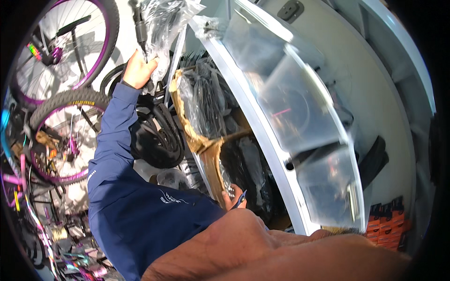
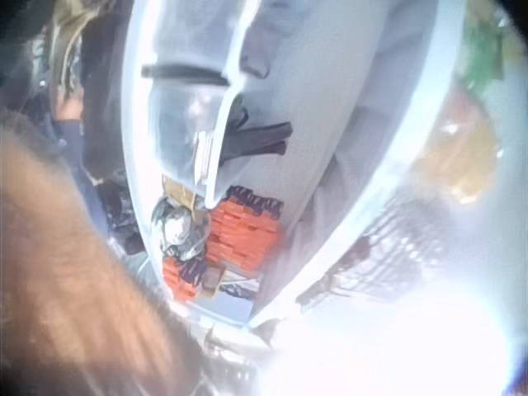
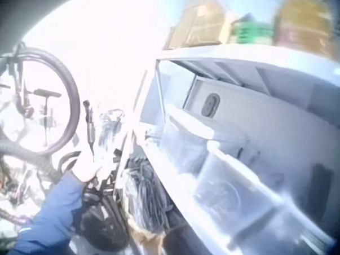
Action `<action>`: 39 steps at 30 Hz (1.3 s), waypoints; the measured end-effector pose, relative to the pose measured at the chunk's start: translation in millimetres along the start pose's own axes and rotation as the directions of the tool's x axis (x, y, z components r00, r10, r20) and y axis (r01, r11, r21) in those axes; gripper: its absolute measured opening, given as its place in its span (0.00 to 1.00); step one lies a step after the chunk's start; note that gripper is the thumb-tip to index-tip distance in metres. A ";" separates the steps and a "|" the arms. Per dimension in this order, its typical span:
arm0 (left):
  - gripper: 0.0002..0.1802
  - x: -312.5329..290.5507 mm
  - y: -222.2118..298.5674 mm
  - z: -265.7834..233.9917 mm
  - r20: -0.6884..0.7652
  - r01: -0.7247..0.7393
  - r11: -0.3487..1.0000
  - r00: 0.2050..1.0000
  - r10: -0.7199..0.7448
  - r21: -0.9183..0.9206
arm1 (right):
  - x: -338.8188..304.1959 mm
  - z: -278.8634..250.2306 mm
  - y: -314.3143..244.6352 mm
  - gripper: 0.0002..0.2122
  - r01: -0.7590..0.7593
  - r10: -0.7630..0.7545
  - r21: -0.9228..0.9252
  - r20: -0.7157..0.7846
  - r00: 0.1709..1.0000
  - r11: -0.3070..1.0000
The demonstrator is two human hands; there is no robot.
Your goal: The person unpacks bicycle parts from a cardboard box, removing plastic-wrapped items and placing them on the floor. They handle several wrapped components, including a kickstand, and briefly inspect a bicycle before returning to the box.
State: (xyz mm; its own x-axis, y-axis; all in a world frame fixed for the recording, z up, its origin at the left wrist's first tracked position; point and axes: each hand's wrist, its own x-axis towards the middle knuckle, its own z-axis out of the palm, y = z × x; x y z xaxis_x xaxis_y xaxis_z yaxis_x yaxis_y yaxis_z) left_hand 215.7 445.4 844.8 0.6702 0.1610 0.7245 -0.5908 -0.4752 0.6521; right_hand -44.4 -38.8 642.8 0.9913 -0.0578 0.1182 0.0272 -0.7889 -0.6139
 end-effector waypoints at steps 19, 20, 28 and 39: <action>0.18 388.0 -173.1 181.4 0.590 -0.361 0.887 0.796 0.134 0.287 | 60.6 91.1 -59.6 0.15 -0.396 0.309 -0.335 -0.284 0.907 0.855; 0.15 399.3 -172.2 198.4 0.601 -0.370 0.846 0.795 0.075 0.384 | 60.6 92.7 -56.7 0.15 -0.393 0.305 -0.337 -0.287 0.908 0.855; 0.21 420.3 -189.1 266.7 0.875 -0.722 0.530 0.477 -0.083 0.444 | 55.1 97.4 -49.5 0.15 -0.435 0.330 -0.404 -0.305 0.893 0.804; 0.43 414.1 -181.2 205.9 0.835 -0.459 0.833 0.550 -0.008 0.310 | 68.0 85.1 -73.5 0.16 -0.378 0.262 -0.421 -0.308 0.915 0.825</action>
State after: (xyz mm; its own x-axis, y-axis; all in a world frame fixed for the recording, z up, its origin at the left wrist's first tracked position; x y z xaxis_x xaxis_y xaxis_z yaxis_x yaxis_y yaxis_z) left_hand 692.8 420.2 980.7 0.7485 -0.6300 0.2071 -0.6601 -0.7378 0.1411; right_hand 31.9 67.3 629.5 0.8740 -0.4480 0.1881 -0.4064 -0.8862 -0.2227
